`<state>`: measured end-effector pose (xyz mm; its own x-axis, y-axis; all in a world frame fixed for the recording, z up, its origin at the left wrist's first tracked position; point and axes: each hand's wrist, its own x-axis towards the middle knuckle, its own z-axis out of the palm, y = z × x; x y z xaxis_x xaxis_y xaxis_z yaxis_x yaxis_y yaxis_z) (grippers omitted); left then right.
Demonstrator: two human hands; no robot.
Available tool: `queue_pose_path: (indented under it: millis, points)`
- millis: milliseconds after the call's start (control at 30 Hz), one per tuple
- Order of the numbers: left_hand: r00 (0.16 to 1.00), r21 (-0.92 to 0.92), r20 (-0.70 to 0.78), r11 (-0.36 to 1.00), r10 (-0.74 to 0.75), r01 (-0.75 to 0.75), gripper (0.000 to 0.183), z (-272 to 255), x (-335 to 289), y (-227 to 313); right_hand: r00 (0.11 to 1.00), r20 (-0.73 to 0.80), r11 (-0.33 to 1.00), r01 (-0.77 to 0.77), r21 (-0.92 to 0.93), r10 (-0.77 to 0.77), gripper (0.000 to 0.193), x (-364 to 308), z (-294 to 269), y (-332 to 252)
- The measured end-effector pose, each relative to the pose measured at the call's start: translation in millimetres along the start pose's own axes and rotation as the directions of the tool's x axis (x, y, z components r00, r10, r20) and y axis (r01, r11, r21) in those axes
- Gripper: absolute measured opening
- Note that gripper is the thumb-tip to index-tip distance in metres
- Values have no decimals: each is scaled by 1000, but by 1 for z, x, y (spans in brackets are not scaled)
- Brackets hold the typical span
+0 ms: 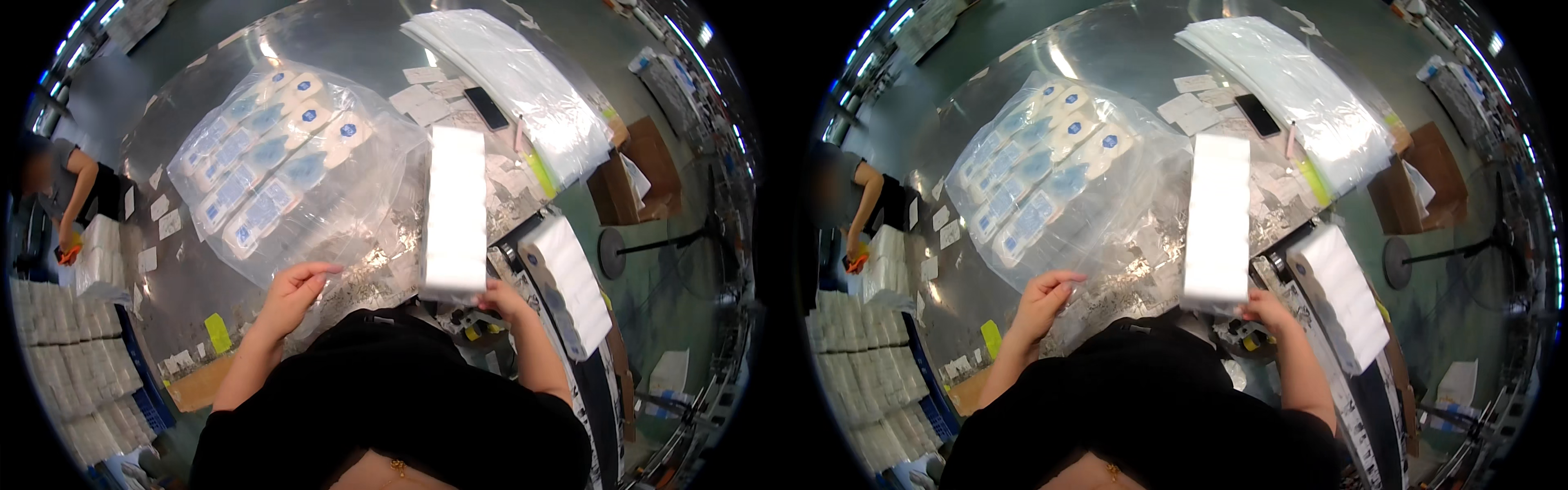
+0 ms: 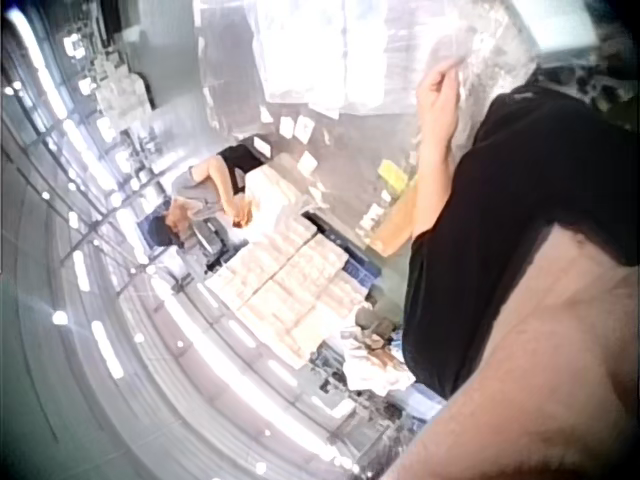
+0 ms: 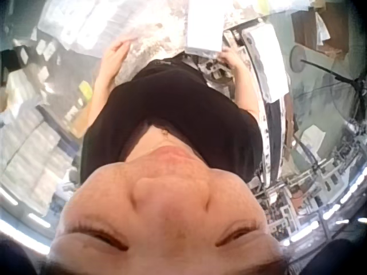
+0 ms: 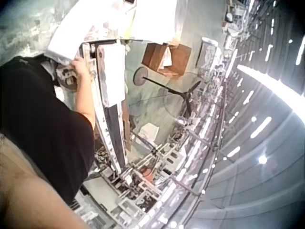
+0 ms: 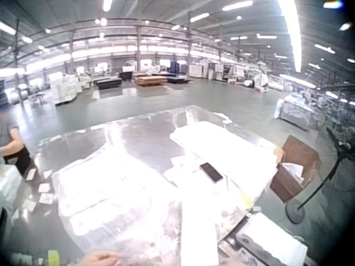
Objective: The person organizes multiple small rectangular items into rows, places them inside a large plastic bag, and then folds the top of the bag closed.
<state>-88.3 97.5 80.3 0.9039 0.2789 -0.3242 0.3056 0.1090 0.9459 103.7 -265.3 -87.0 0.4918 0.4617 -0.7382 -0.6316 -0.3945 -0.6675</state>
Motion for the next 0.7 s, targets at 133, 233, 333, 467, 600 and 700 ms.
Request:
queue_pose_path:
  millis: [133,233,333,467,600,700]
  points:
    - [996,14,86,1000,1,-2,22,-6,0,-8,976,-206,989,93,116,-67,28,-31,-12,35]
    - [991,41,131,999,13,-19,22,-1,1,-9,948,-259,961,230,155,-185,42,-28,14,30]
    - [990,60,141,998,26,-34,22,2,2,-4,967,-177,954,220,202,-185,55,-17,27,5]
    - [989,61,138,997,46,-55,22,6,2,1,991,-98,984,104,144,-90,65,-24,44,-23]
    - [989,69,72,989,129,-134,23,9,3,-4,989,88,953,90,290,-120,73,-2,32,-6]
    - [990,42,46,990,134,-136,23,11,-1,-2,975,126,903,118,412,-185,76,7,27,-13]
